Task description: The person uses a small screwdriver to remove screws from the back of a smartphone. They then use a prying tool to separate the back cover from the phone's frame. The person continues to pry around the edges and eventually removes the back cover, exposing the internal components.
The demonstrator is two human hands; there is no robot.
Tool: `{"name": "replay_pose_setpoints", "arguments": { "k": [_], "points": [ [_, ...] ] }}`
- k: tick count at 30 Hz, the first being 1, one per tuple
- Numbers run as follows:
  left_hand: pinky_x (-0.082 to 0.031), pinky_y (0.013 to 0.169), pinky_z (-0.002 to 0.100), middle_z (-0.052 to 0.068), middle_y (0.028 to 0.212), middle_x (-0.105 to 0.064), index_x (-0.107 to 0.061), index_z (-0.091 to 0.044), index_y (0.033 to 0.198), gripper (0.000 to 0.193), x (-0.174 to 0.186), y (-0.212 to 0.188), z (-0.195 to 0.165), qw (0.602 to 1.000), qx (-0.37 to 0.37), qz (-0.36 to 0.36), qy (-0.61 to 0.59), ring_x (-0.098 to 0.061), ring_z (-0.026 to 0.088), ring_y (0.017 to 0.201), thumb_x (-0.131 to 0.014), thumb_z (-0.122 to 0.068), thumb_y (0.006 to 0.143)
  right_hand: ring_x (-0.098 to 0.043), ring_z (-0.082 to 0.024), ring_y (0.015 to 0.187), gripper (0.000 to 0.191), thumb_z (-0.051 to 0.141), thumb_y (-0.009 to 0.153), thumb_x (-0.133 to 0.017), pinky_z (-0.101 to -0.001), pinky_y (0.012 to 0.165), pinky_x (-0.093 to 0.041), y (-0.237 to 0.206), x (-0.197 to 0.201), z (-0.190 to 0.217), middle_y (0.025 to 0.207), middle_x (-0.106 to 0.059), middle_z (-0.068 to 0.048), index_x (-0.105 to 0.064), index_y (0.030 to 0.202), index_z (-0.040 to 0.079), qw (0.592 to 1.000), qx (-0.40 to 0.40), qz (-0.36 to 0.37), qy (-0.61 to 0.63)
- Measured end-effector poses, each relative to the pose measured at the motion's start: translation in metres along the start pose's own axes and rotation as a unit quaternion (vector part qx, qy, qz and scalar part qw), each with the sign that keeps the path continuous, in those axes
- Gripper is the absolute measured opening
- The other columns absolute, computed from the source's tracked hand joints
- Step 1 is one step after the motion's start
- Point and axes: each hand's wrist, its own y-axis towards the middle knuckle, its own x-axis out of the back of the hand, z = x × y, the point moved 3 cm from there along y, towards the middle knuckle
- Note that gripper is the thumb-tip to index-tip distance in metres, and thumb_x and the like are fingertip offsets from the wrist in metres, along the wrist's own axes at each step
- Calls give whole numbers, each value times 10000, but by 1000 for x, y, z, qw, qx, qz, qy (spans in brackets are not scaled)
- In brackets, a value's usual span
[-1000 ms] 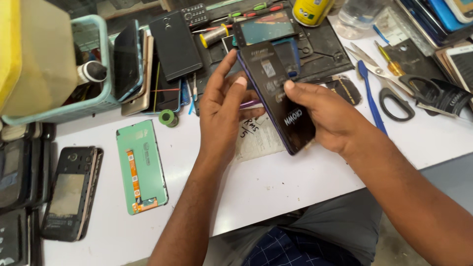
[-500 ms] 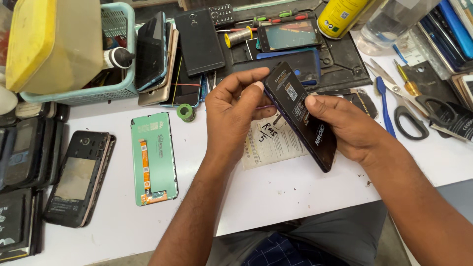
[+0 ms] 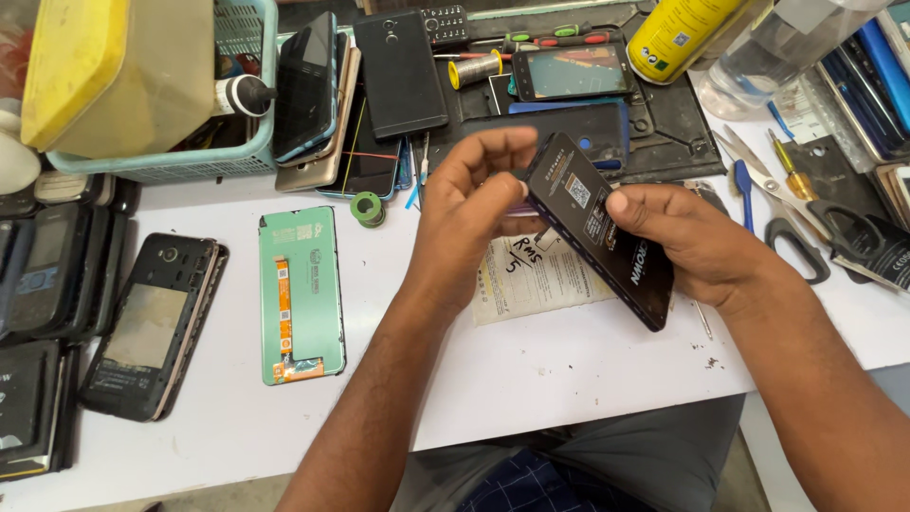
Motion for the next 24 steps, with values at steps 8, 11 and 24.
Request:
{"name": "replay_pose_setpoints", "arguments": {
  "k": [8, 11, 24],
  "points": [
    [-435, 1180, 442, 225, 1478, -546, -460, 5, 1501, 738, -5, -1, -4, 996, -1, 89, 17, -565, 287, 1356, -694, -119, 812, -698, -99, 746, 385, 358, 991, -637, -265, 649, -591, 3, -6, 2, 894, -742, -69, -706, 1108, -1, 998, -13, 40, 40],
    [-431, 1209, 425, 231, 1510, -521, -415, -3, 1540, 782, -4, -1, -3, 994, -2, 109, -23, -549, 287, 1387, -705, -117, 822, -700, -101, 721, 382, 359, 992, -632, -262, 613, -590, 1, -7, 4, 878, -743, -75, -707, 1093, -2, 998, -12, 43, 33],
    [-477, 1181, 405, 156, 1517, -542, -418, -55, 1553, 970, 4, -9, -24, 971, -3, 181, 157, -589, 267, 1344, -843, -81, 681, -595, -135, 589, 460, 438, 962, -647, -288, 475, -468, 2, 9, 22, 806, -722, -79, -751, 1114, 17, 983, -35, 75, -163]
  ]
}}
